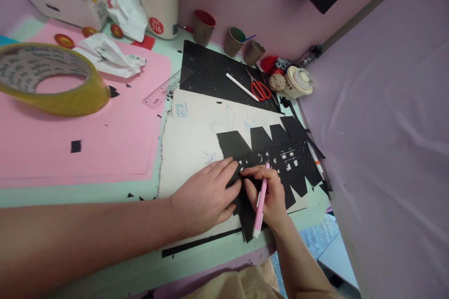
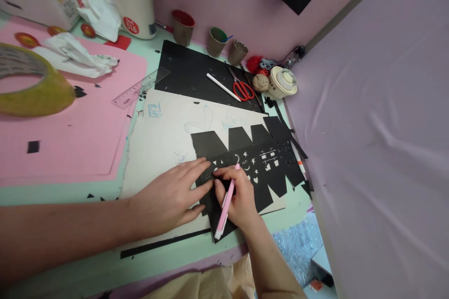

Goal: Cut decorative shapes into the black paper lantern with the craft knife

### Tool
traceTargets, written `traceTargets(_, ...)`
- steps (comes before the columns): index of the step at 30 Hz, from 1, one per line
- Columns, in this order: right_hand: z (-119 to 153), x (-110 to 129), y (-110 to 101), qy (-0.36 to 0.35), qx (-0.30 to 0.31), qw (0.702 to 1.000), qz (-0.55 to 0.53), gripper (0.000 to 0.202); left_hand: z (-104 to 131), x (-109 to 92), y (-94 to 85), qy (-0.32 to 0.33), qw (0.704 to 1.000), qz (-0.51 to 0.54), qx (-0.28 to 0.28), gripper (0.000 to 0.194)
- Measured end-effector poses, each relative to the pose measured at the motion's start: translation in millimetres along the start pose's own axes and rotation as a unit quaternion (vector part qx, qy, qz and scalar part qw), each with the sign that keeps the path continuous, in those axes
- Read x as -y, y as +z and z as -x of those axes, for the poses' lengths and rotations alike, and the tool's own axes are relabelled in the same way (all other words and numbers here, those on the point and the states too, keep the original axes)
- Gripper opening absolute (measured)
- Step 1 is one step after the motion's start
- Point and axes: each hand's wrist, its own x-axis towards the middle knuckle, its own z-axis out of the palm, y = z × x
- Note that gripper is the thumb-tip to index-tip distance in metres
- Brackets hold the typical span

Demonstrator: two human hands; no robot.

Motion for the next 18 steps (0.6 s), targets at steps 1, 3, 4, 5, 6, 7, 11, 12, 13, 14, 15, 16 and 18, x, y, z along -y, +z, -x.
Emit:
traceTargets(1,1,-1,0,0.001,-0.006,1.0,-0.007,0.022,0,0,-0.2,0.001,1.0,0.0,0.001,0.037)
traceTargets(3,3,-3,-1,0.01,-0.041,0.999,-0.028,0.018,0,0,-0.7,0.003,1.0,-0.001,0.002,0.038)
traceTargets(4,4,-3,-2,0.019,-0.062,0.997,-0.034,0.014,0,0,-0.9,0.004,1.0,0.0,0.003,0.038)
traceTargets(5,5,-4,-3,0.026,-0.079,0.996,-0.035,0.011,0,0,-1.2,0.003,1.0,0.001,0.004,0.038)
traceTargets(6,5,-4,-5,0.033,-0.089,0.995,-0.029,0.013,0,-1,-1.5,0.003,1.0,0.001,0.005,0.038)
traceTargets(7,6,-4,-7,0.039,-0.089,0.995,-0.02,0.019,0,-1,-1.7,0.002,1.0,0.0,0.005,0.037)
traceTargets(11,4,5,-13,0.078,-0.06,0.995,-0.006,0.034,-1,-1,-2.1,0.004,1.0,-0.007,0.007,0.036)
traceTargets(12,3,8,-13,0.102,-0.059,0.993,-0.014,0.033,-1,-1,-2.0,0.005,1.0,-0.009,0.01,0.036)
traceTargets(13,2,10,-12,0.127,-0.062,0.99,-0.02,0.031,-1,-1,-1.9,0.006,1.0,-0.01,0.011,0.036)
traceTargets(14,1,13,-11,0.151,-0.069,0.986,-0.021,0.026,-1,-1,-1.9,0.006,1.0,-0.012,0.013,0.036)
traceTargets(15,1,14,-9,0.167,-0.076,0.983,-0.016,0.022,-1,-1,-1.8,0.005,1.0,-0.014,0.013,0.036)
traceTargets(16,1,15,-6,0.175,-0.088,0.981,-0.004,0.017,0,-1,-1.7,0.005,1.0,-0.015,0.013,0.036)
traceTargets(18,3,14,-1,0.168,-0.121,0.978,0.02,0.006,0,-1,-1.7,0.005,1.0,-0.017,0.013,0.036)
